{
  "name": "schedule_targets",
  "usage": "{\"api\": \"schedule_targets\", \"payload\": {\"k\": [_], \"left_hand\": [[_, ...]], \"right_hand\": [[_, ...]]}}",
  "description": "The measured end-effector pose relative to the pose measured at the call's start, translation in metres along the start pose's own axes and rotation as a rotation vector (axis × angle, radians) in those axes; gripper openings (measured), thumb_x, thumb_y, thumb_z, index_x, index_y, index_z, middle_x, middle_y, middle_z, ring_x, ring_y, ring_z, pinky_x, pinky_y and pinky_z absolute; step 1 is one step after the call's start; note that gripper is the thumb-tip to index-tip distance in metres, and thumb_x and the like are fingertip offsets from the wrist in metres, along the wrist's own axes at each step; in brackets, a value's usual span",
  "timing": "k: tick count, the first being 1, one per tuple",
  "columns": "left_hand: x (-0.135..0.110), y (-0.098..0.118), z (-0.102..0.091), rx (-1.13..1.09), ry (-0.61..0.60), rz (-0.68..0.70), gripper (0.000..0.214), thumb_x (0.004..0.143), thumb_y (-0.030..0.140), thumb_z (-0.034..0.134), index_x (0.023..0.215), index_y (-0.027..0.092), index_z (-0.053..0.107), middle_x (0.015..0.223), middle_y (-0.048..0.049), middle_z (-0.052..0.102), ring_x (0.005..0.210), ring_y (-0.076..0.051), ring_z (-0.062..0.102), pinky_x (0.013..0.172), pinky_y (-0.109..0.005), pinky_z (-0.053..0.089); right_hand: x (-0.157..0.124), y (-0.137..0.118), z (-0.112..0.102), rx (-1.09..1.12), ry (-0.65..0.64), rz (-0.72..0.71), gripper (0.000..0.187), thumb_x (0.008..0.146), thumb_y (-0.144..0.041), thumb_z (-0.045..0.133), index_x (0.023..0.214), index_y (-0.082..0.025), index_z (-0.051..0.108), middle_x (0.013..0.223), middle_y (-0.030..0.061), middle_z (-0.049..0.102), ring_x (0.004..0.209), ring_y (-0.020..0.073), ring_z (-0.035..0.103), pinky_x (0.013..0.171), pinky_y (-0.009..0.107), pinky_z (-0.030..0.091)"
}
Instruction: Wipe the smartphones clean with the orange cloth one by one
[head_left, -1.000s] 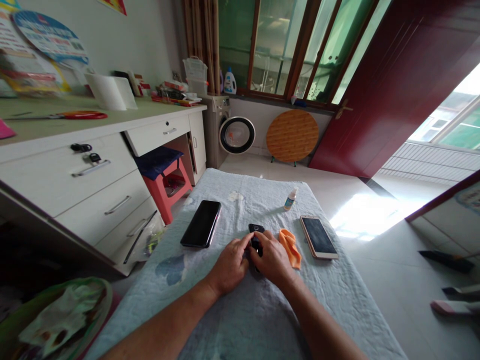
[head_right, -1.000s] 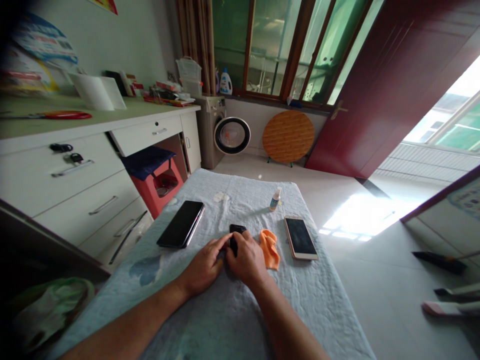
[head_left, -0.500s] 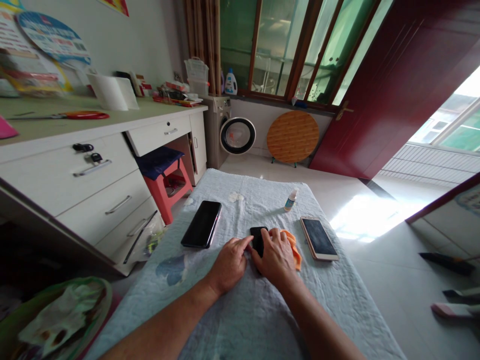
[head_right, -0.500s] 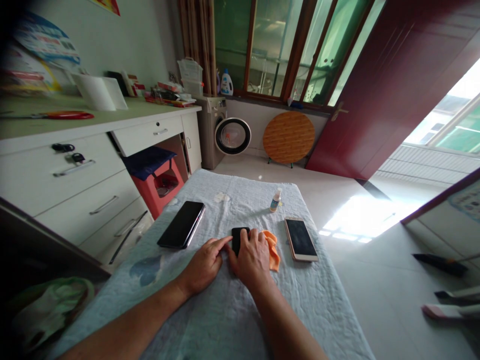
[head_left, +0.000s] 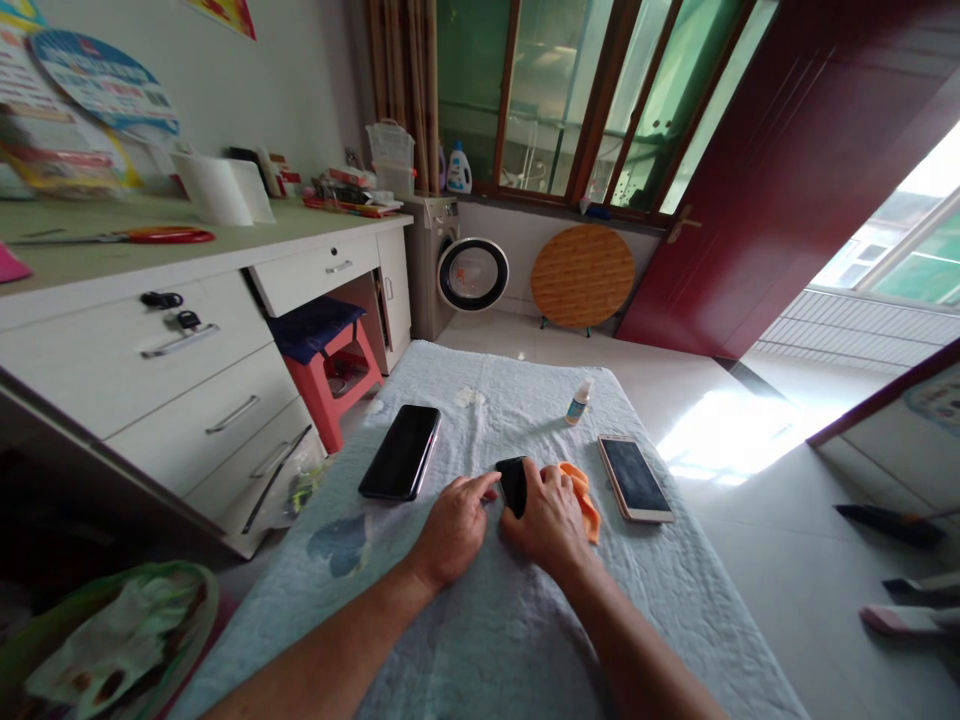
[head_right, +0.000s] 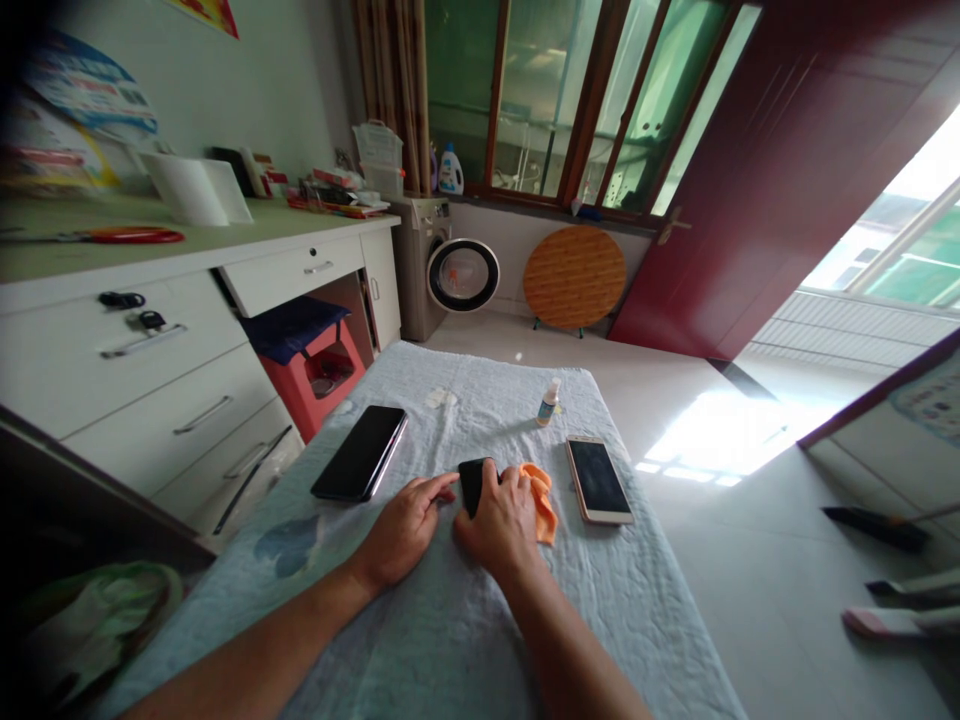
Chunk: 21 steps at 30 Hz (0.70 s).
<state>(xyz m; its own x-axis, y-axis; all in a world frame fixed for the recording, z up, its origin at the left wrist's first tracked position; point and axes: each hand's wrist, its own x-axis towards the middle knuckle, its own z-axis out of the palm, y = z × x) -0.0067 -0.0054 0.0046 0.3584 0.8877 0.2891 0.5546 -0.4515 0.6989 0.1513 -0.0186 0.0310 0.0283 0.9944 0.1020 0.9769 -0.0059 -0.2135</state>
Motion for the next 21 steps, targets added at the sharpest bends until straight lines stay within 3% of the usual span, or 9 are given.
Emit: {"api": "schedule_targets", "payload": {"k": [10,14,21], "left_hand": [[0.0,0.001,-0.005,-0.051,0.069,-0.058,0.052,0.079,0.004,0.036,0.127,0.018,0.049,0.104,-0.0056,0.066,0.102,-0.019,0.06,0.095,-0.04,0.046],[0.0,0.0,-0.004,-0.054,0.054,-0.067,0.049,0.079,0.005,0.037,0.125,0.017,0.051,0.103,-0.0055,0.066,0.102,-0.019,0.06,0.095,-0.039,0.046],[0.0,-0.003,0.001,-0.054,0.039,-0.053,0.047,0.08,0.006,0.037,0.124,0.016,0.052,0.101,-0.0056,0.066,0.099,-0.018,0.06,0.094,-0.037,0.046]], "right_hand": [[0.007,0.009,-0.019,0.1,0.104,-0.014,0.065,0.069,-0.033,0.062,0.13,-0.02,0.044,0.103,0.0091,0.054,0.095,0.0257,0.047,0.084,0.034,0.034],[0.024,0.045,-0.031,0.084,0.186,0.037,0.068,0.069,-0.035,0.061,0.133,-0.018,0.043,0.107,0.0101,0.054,0.096,0.0252,0.046,0.088,0.036,0.034],[0.045,0.124,-0.038,-0.025,0.216,0.352,0.072,0.07,-0.042,0.057,0.136,-0.017,0.043,0.11,0.014,0.056,0.1,0.0301,0.049,0.086,0.039,0.036]]}}
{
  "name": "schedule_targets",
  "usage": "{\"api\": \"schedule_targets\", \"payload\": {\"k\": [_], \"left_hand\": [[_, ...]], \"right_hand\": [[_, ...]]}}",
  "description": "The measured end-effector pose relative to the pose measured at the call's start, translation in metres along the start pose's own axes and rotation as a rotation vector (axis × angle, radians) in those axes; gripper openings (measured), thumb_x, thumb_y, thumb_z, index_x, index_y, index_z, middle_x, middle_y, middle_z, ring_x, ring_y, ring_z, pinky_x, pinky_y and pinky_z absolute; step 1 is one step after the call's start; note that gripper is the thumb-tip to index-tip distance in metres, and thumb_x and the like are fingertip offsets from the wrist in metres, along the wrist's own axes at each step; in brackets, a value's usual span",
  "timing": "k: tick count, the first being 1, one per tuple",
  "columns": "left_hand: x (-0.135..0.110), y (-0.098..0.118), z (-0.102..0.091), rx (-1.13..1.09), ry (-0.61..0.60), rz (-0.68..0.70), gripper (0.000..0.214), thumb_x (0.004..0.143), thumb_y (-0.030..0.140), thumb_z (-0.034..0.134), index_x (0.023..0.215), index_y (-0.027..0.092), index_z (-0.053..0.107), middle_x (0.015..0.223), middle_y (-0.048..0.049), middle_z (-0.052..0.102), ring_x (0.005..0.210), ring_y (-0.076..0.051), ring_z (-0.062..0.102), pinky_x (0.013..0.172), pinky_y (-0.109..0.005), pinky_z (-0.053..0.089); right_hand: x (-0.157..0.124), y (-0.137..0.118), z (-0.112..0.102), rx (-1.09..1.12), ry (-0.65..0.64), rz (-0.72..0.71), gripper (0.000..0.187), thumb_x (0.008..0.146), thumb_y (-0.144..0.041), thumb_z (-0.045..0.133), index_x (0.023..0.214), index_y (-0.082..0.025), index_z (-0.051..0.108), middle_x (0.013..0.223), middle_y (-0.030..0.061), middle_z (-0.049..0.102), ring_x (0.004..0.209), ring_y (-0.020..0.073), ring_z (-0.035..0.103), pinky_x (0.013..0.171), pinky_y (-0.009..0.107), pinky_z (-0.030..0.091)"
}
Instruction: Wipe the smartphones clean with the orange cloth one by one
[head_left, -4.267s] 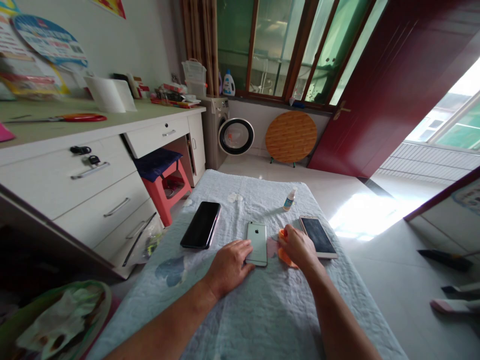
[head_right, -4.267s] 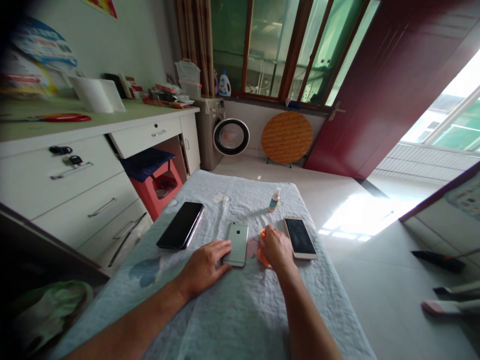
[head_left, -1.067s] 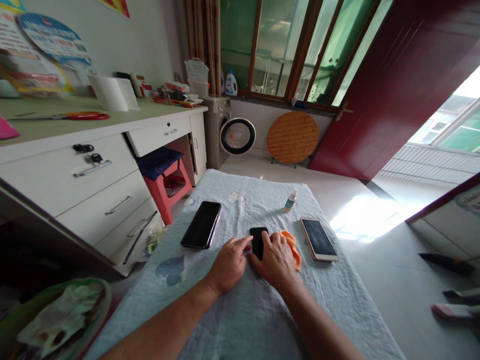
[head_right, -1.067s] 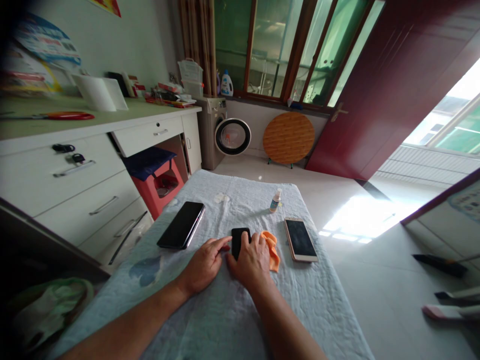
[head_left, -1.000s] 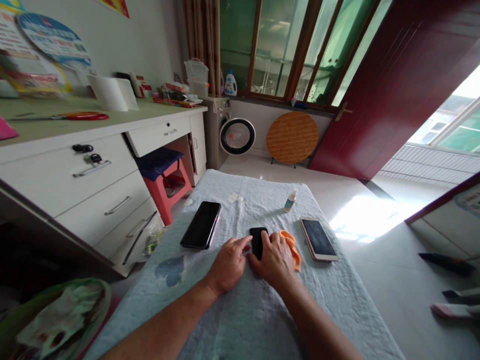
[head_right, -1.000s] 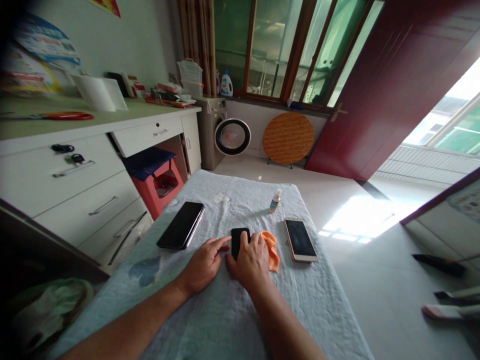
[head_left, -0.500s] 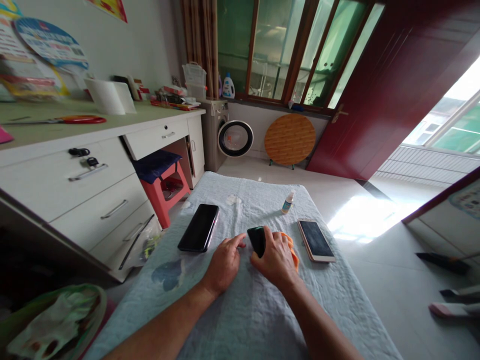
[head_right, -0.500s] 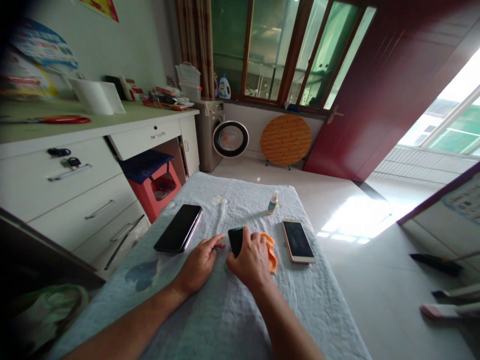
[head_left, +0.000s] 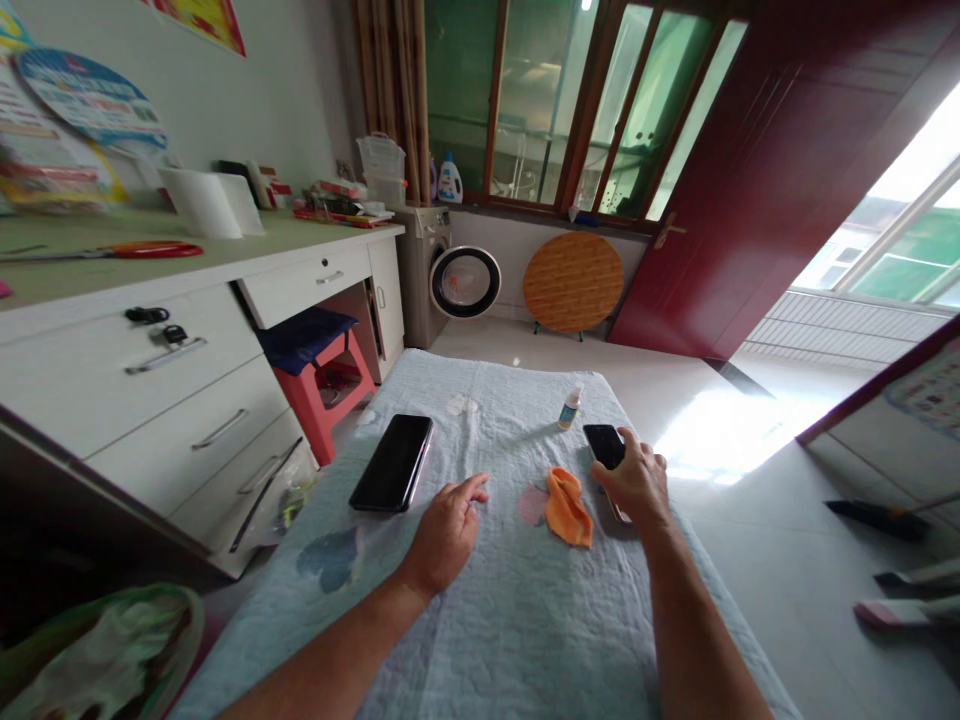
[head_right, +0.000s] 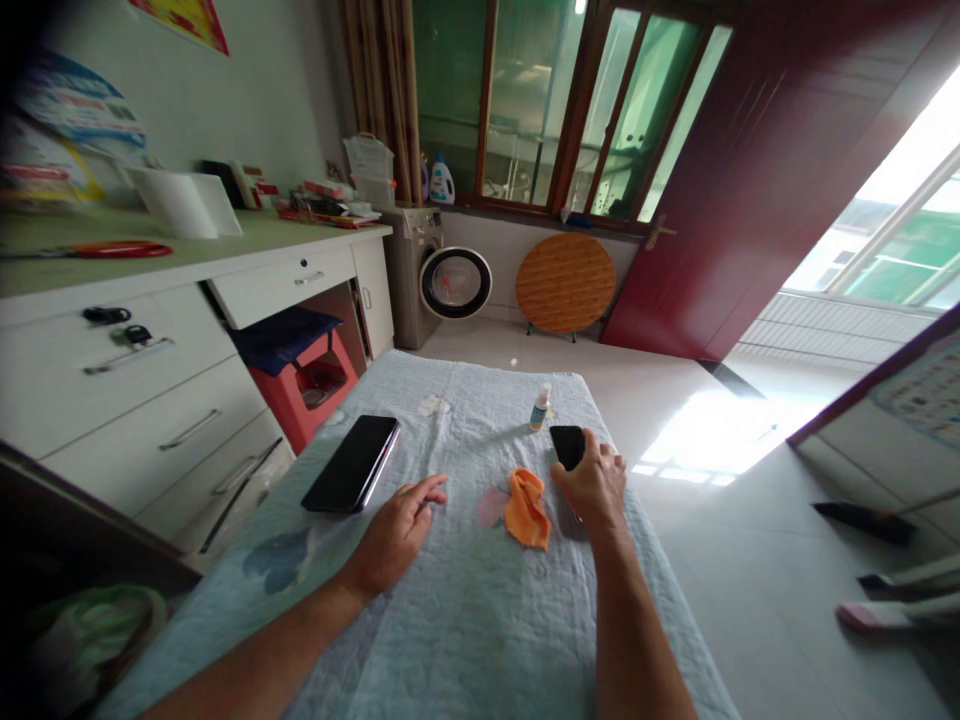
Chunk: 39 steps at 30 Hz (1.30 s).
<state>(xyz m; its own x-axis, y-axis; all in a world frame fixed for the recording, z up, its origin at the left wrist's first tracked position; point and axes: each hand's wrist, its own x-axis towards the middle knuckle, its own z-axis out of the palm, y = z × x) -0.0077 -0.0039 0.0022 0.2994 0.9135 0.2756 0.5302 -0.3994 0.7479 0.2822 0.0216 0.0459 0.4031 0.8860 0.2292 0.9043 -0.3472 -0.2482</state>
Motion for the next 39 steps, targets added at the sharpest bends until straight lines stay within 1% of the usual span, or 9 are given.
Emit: {"api": "schedule_targets", "payload": {"k": [4,9,21,26,31,33,36,38,39], "left_hand": [[0.0,0.0,0.001,-0.005,0.008,0.003,0.047,0.079,0.007,0.038,0.122,0.018,0.054,0.1,-0.0042,0.067,0.097,-0.017,0.061,0.093,-0.034,0.047],[0.0,0.001,0.0,-0.006,0.011,0.002,0.046,0.079,0.007,0.04,0.12,0.019,0.056,0.098,-0.0035,0.067,0.095,-0.018,0.062,0.092,-0.034,0.048],[0.0,0.003,-0.001,0.021,-0.032,-0.005,0.044,0.079,0.006,0.04,0.119,0.017,0.056,0.096,-0.0038,0.068,0.094,-0.018,0.062,0.091,-0.035,0.047],[0.0,0.004,-0.001,0.022,-0.024,-0.004,0.043,0.079,0.006,0.041,0.118,0.018,0.057,0.094,-0.0036,0.068,0.093,-0.018,0.062,0.089,-0.034,0.048],[-0.001,0.003,-0.001,0.033,-0.004,0.028,0.044,0.078,0.006,0.043,0.118,0.019,0.056,0.095,-0.0034,0.068,0.093,-0.018,0.062,0.089,-0.034,0.049],[0.0,0.003,-0.001,0.062,0.013,0.079,0.045,0.077,0.005,0.044,0.118,0.018,0.056,0.096,-0.0042,0.067,0.093,-0.019,0.062,0.089,-0.036,0.049],[0.0,0.006,-0.003,0.153,0.063,0.214,0.045,0.077,0.006,0.044,0.119,0.018,0.055,0.099,-0.0062,0.066,0.096,-0.022,0.059,0.091,-0.041,0.047],[0.0,0.01,-0.007,0.228,0.118,0.313,0.044,0.079,0.006,0.044,0.121,0.018,0.054,0.105,-0.0079,0.065,0.101,-0.023,0.057,0.095,-0.044,0.044],[-0.001,0.013,-0.01,0.265,0.149,0.35,0.044,0.081,0.006,0.043,0.122,0.019,0.053,0.109,-0.0082,0.064,0.104,-0.023,0.056,0.099,-0.046,0.04]], "right_hand": [[0.008,0.02,0.007,-0.051,-0.045,0.103,0.072,0.07,-0.044,0.056,0.135,-0.017,0.044,0.112,0.0143,0.058,0.103,0.0324,0.05,0.084,0.039,0.038],[0.01,0.028,0.012,-0.065,-0.085,0.141,0.072,0.069,-0.046,0.056,0.134,-0.02,0.045,0.113,0.0146,0.058,0.103,0.0335,0.051,0.086,0.041,0.038],[0.007,0.027,0.014,-0.073,-0.141,0.136,0.073,0.071,-0.047,0.054,0.137,-0.02,0.042,0.122,0.0157,0.052,0.109,0.0346,0.048,0.087,0.043,0.04],[0.006,0.026,0.012,-0.086,-0.164,0.128,0.073,0.072,-0.046,0.052,0.138,-0.018,0.04,0.125,0.0163,0.05,0.11,0.0354,0.047,0.087,0.044,0.04],[0.006,0.029,0.014,-0.087,-0.165,0.126,0.07,0.073,-0.047,0.05,0.137,-0.019,0.043,0.122,0.016,0.051,0.109,0.0359,0.048,0.086,0.046,0.041],[0.005,0.028,0.014,-0.076,-0.125,0.131,0.068,0.074,-0.049,0.049,0.135,-0.019,0.045,0.123,0.0165,0.05,0.11,0.0363,0.047,0.087,0.048,0.04],[0.003,0.018,0.015,-0.028,0.044,0.086,0.065,0.076,-0.05,0.05,0.131,-0.016,0.049,0.125,0.0168,0.048,0.11,0.0361,0.045,0.089,0.048,0.039],[-0.002,0.005,0.016,0.047,0.188,-0.033,0.058,0.078,-0.046,0.051,0.127,-0.015,0.052,0.122,0.0158,0.049,0.109,0.0331,0.046,0.091,0.047,0.039],[-0.005,-0.003,0.017,0.098,0.245,-0.13,0.053,0.079,-0.042,0.05,0.123,-0.014,0.054,0.119,0.0152,0.05,0.107,0.0307,0.047,0.093,0.045,0.039]]}}
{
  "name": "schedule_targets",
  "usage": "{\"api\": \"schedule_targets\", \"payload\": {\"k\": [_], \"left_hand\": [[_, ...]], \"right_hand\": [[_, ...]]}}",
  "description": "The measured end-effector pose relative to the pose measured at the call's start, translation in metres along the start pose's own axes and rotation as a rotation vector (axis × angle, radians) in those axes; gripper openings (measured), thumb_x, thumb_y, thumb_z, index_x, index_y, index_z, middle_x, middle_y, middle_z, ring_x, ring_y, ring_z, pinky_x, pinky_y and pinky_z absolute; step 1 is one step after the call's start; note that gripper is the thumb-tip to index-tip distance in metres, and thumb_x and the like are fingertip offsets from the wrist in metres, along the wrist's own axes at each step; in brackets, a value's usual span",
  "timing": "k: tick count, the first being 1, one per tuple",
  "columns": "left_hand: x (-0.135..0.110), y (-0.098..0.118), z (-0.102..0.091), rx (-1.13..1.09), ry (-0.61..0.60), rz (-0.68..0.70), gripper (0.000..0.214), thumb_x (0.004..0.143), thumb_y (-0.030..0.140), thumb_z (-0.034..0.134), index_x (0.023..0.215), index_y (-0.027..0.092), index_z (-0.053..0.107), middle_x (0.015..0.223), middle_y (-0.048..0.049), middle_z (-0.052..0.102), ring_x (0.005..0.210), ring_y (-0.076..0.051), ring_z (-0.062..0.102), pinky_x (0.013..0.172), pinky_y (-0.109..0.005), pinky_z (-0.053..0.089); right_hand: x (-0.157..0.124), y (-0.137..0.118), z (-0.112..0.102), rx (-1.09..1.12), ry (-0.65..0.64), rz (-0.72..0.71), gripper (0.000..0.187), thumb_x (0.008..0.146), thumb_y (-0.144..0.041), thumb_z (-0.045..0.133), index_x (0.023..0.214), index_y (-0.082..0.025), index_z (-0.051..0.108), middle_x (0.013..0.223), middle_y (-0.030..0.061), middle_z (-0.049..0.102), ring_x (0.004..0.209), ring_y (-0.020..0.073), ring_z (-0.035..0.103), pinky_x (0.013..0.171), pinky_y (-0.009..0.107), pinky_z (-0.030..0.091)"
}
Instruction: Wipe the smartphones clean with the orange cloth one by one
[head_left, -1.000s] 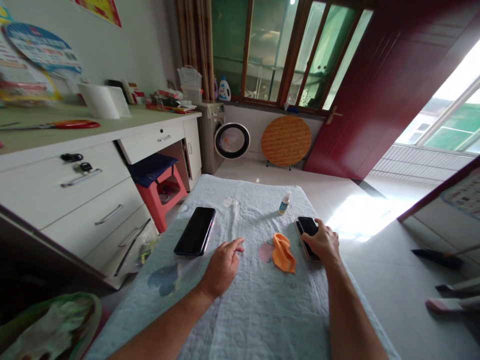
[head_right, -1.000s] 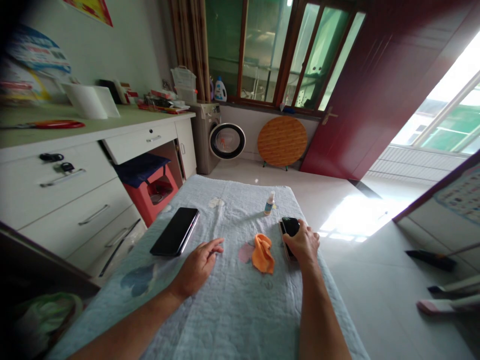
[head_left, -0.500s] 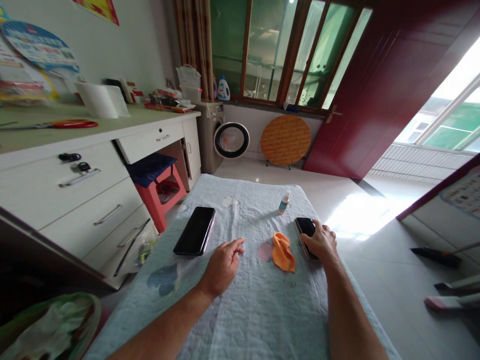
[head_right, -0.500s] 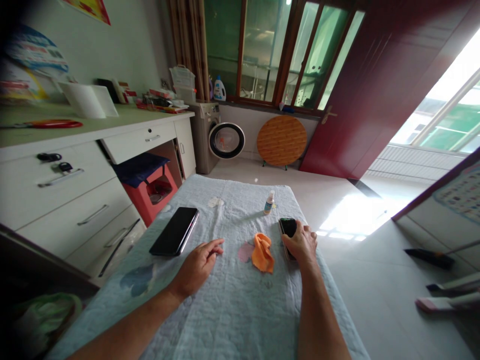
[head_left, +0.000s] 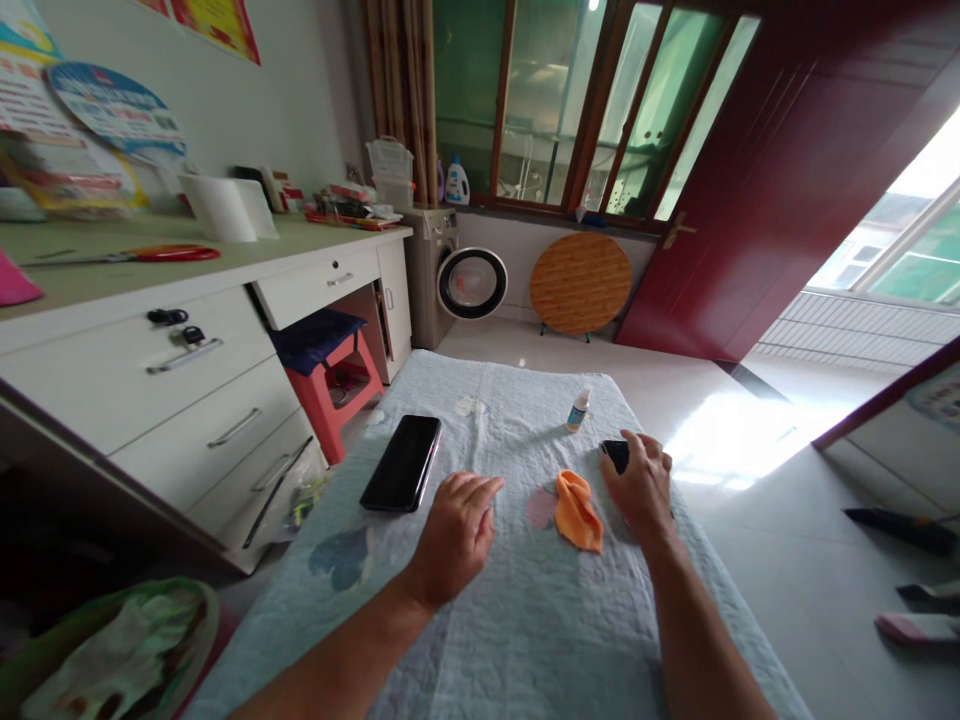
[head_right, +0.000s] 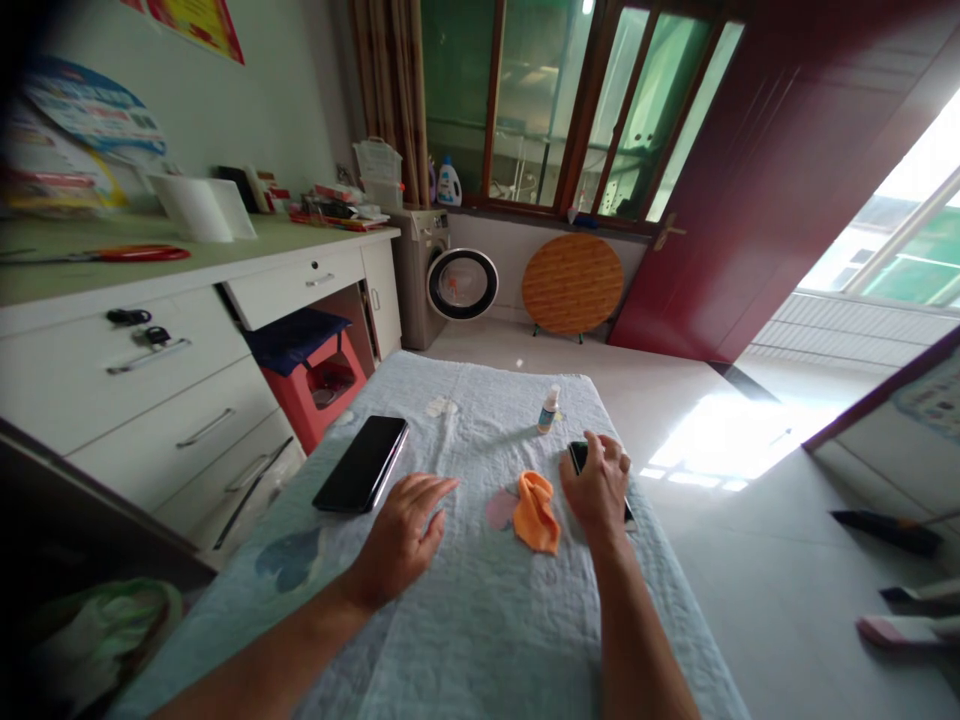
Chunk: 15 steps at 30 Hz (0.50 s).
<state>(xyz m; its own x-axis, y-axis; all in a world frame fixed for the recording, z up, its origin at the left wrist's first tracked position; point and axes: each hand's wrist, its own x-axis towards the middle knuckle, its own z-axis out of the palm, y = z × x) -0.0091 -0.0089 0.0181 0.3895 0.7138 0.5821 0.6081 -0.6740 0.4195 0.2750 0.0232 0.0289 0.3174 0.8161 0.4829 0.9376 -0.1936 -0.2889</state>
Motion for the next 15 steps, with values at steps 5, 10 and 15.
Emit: {"api": "schedule_targets", "payload": {"k": [5,10,15], "left_hand": [[0.01,0.003,-0.023,0.236,0.139,-0.007,0.04,0.085,0.012,0.046,0.123,0.021,0.053,0.129,-0.0105,0.054,0.118,-0.026,0.048,0.109,-0.053,0.024],[0.019,-0.021,-0.041,0.522,0.159,-0.308,0.045,0.083,0.026,0.055,0.126,0.014,0.05,0.133,-0.0186,0.046,0.121,-0.036,0.043,0.105,-0.054,0.024],[0.019,-0.045,-0.049,0.668,0.024,-0.522,0.057,0.077,0.04,0.061,0.126,0.012,0.049,0.119,-0.0196,0.053,0.11,-0.037,0.05,0.096,-0.05,0.033]], "right_hand": [[-0.022,-0.042,0.007,0.166,-0.013,-0.329,0.034,0.082,-0.031,0.051,0.112,-0.017,0.059,0.112,0.0108,0.054,0.102,0.0256,0.047,0.092,0.04,0.04],[-0.036,-0.056,0.014,0.167,-0.15,-0.367,0.03,0.084,-0.026,0.05,0.111,-0.018,0.06,0.113,0.0094,0.053,0.104,0.0247,0.047,0.094,0.039,0.039],[-0.035,-0.052,0.015,0.176,-0.206,-0.318,0.029,0.084,-0.023,0.049,0.109,-0.019,0.063,0.112,0.0089,0.054,0.105,0.0243,0.048,0.094,0.038,0.039]]}}
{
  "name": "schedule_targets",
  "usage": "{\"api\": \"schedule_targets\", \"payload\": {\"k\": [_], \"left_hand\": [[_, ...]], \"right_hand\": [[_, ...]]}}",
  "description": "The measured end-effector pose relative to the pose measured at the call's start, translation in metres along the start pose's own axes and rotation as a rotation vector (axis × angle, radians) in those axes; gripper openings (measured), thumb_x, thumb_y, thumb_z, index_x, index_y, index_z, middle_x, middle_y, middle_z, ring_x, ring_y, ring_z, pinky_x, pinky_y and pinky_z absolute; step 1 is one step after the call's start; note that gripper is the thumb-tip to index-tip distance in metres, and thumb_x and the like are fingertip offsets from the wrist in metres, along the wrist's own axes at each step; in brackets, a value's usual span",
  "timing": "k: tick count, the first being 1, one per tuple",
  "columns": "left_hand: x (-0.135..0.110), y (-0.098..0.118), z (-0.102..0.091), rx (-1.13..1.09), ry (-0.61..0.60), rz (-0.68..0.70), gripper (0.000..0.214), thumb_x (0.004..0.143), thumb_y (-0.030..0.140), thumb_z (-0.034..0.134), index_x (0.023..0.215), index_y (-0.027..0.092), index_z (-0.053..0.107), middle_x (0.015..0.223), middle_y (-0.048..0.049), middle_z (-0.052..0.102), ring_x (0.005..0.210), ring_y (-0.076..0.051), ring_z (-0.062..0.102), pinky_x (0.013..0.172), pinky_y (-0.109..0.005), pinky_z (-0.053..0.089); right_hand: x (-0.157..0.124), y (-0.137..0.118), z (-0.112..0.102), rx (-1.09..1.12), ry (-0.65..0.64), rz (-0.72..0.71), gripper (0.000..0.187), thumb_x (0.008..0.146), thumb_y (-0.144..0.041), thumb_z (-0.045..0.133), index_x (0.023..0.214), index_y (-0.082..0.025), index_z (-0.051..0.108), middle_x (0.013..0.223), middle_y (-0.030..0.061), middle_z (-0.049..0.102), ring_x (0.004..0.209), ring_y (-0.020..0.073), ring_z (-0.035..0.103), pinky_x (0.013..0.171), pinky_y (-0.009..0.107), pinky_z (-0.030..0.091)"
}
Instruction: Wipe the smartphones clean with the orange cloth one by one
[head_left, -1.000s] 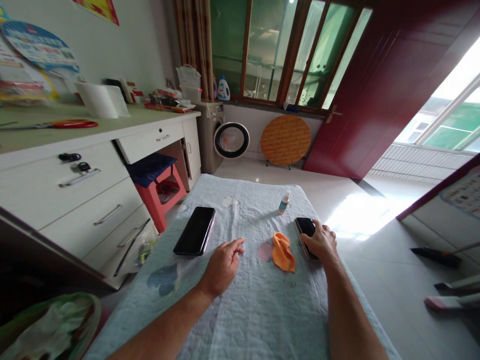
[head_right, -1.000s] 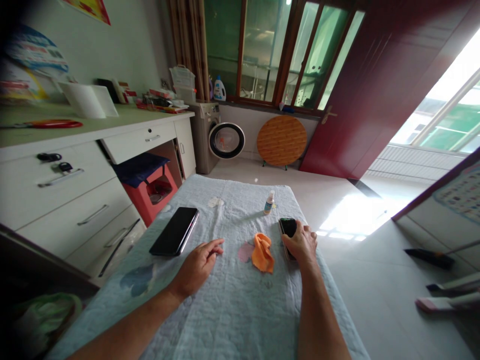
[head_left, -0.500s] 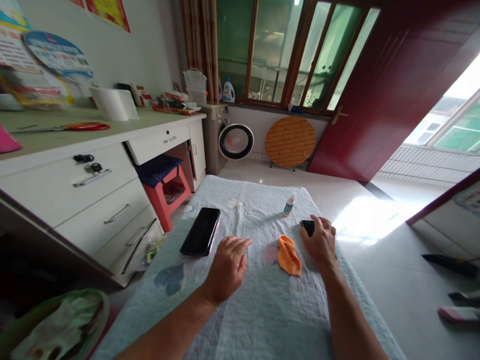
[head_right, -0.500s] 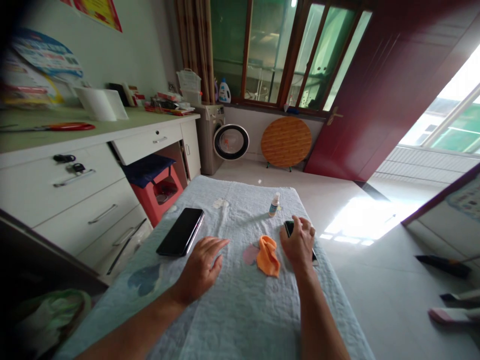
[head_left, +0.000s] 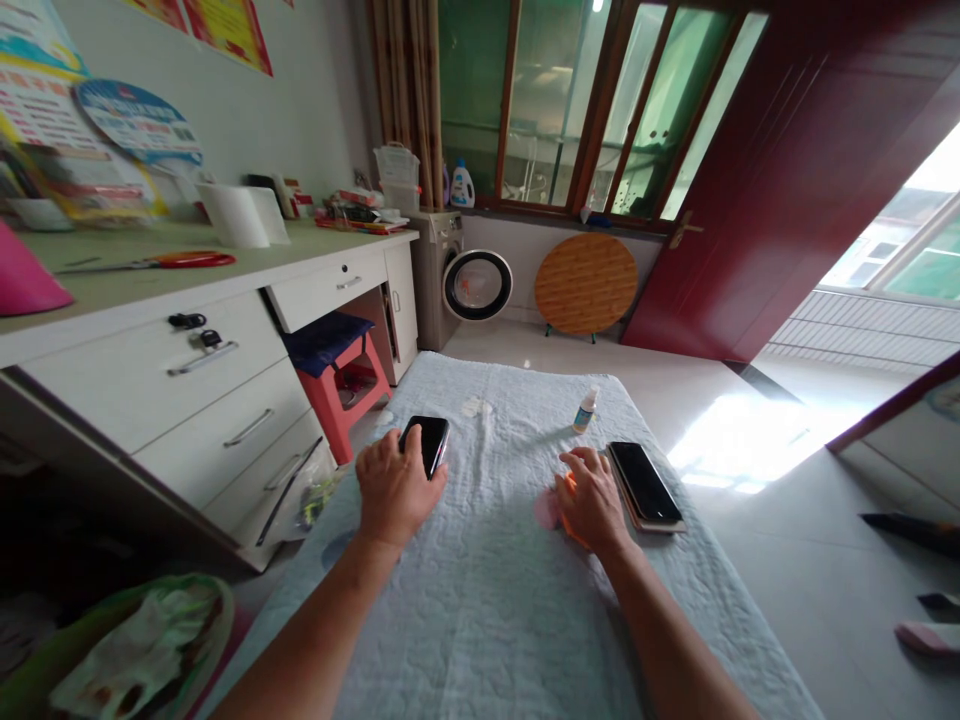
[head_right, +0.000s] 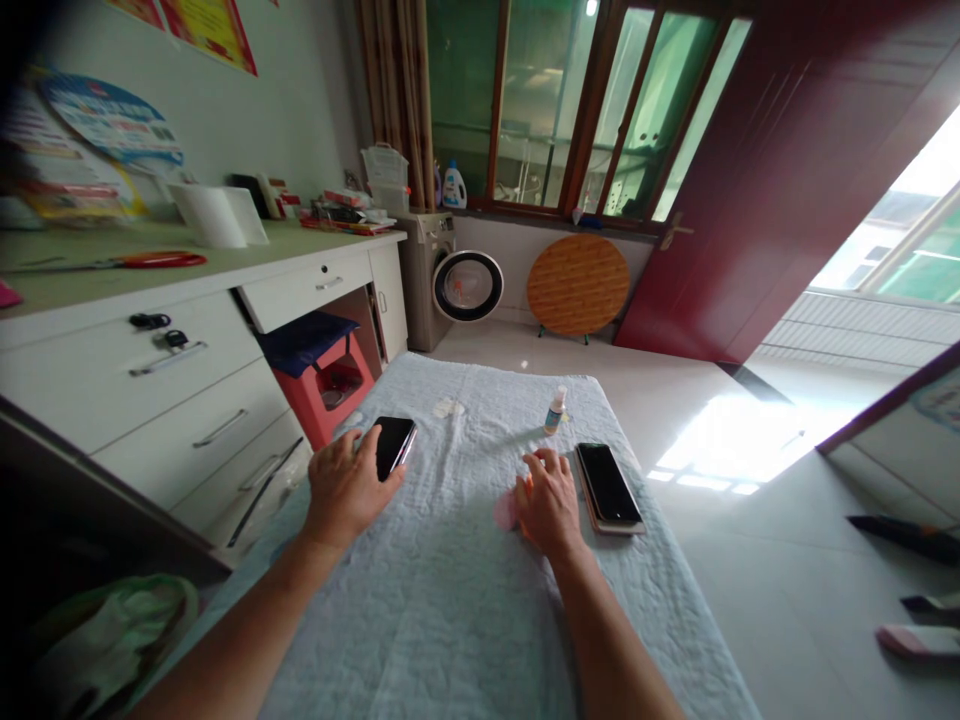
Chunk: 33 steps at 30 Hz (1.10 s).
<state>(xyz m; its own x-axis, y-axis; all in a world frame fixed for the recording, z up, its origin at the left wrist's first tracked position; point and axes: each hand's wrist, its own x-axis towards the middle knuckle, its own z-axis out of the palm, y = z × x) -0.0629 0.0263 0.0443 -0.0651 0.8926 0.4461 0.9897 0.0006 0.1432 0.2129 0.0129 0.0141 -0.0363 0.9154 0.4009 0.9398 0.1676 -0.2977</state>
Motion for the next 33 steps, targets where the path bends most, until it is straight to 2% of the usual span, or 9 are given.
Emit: {"api": "schedule_targets", "payload": {"k": [6,13,27,33], "left_hand": [[0.003,-0.008,0.002,0.088,-0.144,-0.041,0.059,0.079,0.045,0.056,0.127,0.011,0.048,0.104,-0.0165,0.058,0.1,-0.033,0.055,0.086,-0.041,0.04],[0.005,-0.015,0.012,0.095,-0.171,-0.052,0.067,0.075,0.051,0.058,0.128,0.011,0.048,0.102,-0.0172,0.059,0.099,-0.033,0.055,0.082,-0.039,0.043],[0.004,-0.011,0.019,0.055,-0.057,-0.04,0.063,0.072,0.041,0.058,0.126,0.009,0.049,0.094,-0.0154,0.061,0.095,-0.033,0.055,0.085,-0.042,0.041],[0.002,-0.004,0.008,0.002,-0.013,-0.016,0.062,0.072,0.037,0.059,0.126,0.009,0.048,0.097,-0.0157,0.057,0.095,-0.034,0.053,0.087,-0.044,0.041]], "right_hand": [[0.0,0.002,0.0,-0.005,-0.002,0.012,0.027,0.084,-0.023,0.049,0.106,-0.018,0.064,0.111,0.0091,0.054,0.103,0.0234,0.048,0.094,0.036,0.039],[-0.001,0.002,0.001,0.005,-0.019,0.027,0.027,0.084,-0.022,0.048,0.104,-0.018,0.065,0.111,0.009,0.054,0.103,0.0232,0.048,0.093,0.035,0.04],[-0.001,0.006,0.006,0.01,-0.032,0.03,0.03,0.081,-0.02,0.047,0.105,-0.018,0.065,0.112,0.0091,0.054,0.102,0.023,0.048,0.093,0.035,0.04],[-0.001,0.006,0.004,-0.005,-0.03,0.03,0.029,0.082,-0.021,0.047,0.105,-0.017,0.065,0.111,0.0092,0.055,0.102,0.023,0.048,0.094,0.035,0.039]]}}
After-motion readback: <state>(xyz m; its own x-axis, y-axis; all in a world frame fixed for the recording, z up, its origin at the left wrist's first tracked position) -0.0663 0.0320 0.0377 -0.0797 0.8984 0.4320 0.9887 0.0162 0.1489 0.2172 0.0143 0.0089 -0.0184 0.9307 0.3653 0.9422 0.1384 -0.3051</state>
